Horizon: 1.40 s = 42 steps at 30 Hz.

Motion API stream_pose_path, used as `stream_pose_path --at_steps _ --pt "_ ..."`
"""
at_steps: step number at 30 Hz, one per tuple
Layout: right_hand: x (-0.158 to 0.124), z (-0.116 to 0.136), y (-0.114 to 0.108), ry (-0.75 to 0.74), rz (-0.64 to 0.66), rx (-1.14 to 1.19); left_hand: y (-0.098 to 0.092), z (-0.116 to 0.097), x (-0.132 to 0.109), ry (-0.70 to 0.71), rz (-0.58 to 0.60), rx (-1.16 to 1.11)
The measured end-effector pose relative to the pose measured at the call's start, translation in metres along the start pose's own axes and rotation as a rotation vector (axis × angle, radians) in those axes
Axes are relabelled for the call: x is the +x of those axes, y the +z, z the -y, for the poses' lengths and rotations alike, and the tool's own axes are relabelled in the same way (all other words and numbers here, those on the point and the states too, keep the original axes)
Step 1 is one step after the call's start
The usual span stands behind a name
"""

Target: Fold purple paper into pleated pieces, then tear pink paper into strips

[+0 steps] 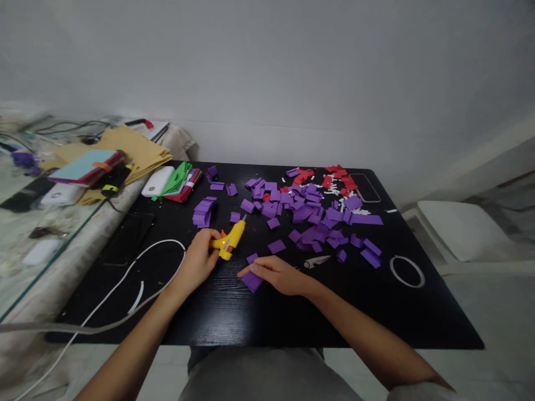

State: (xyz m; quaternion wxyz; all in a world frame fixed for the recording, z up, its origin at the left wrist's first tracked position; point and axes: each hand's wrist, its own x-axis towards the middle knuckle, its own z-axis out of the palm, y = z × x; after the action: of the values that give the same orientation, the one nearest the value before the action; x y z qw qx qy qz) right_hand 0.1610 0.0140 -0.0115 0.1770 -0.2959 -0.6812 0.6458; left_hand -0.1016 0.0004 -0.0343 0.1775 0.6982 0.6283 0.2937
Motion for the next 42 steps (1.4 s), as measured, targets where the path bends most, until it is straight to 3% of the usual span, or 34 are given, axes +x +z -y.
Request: stream_pose_path --at_steps 2,3,6,9,15,17,20,23,26,29,33,37,42 --pt "0.011 -0.007 -0.006 0.012 -0.137 -0.071 -0.01 0.004 -0.007 -0.075 -0.08 -0.096" --pt "0.016 -0.012 -0.013 0.02 -0.278 -0.105 -0.016 0.006 -0.012 -0.111 -0.105 -0.135" --pt "0.03 -0.019 -0.037 0.03 -0.539 -0.15 -0.029 0.013 -0.024 -0.177 -0.128 -0.139" --pt "0.041 -0.016 -0.048 0.004 -0.671 -0.171 -0.033 0.018 -0.034 -0.204 -0.12 -0.101" --pt "0.094 -0.014 -0.012 -0.014 -0.509 -0.121 -0.024 0.024 -0.042 -0.192 -0.145 0.066" --pt "0.114 -0.019 -0.009 0.011 -0.54 -0.103 -0.024 0.023 -0.045 -0.186 -0.162 0.215" --pt "0.124 -0.025 -0.021 0.019 -0.7 -0.11 -0.025 0.022 -0.051 -0.226 -0.163 0.388" --pt "0.111 -0.025 -0.034 -0.016 -0.813 -0.148 -0.024 0.021 -0.054 -0.266 -0.167 0.452" --pt "0.087 -0.021 -0.037 -0.051 -0.825 -0.218 -0.023 0.021 -0.053 -0.269 -0.168 0.428" --pt "0.065 -0.018 -0.036 -0.045 -0.729 -0.313 -0.029 0.023 -0.047 -0.267 -0.206 0.357" --pt "0.045 -0.018 -0.041 -0.019 -0.55 -0.478 -0.052 0.026 -0.03 -0.362 -0.349 0.421" --pt "0.04 -0.022 -0.044 0.022 -0.52 -0.657 -0.072 0.029 -0.007 -0.542 -0.269 0.552" --pt "0.052 -0.017 -0.039 0.028 -0.594 -0.832 -0.07 0.043 0.012 -0.585 -0.158 0.603"
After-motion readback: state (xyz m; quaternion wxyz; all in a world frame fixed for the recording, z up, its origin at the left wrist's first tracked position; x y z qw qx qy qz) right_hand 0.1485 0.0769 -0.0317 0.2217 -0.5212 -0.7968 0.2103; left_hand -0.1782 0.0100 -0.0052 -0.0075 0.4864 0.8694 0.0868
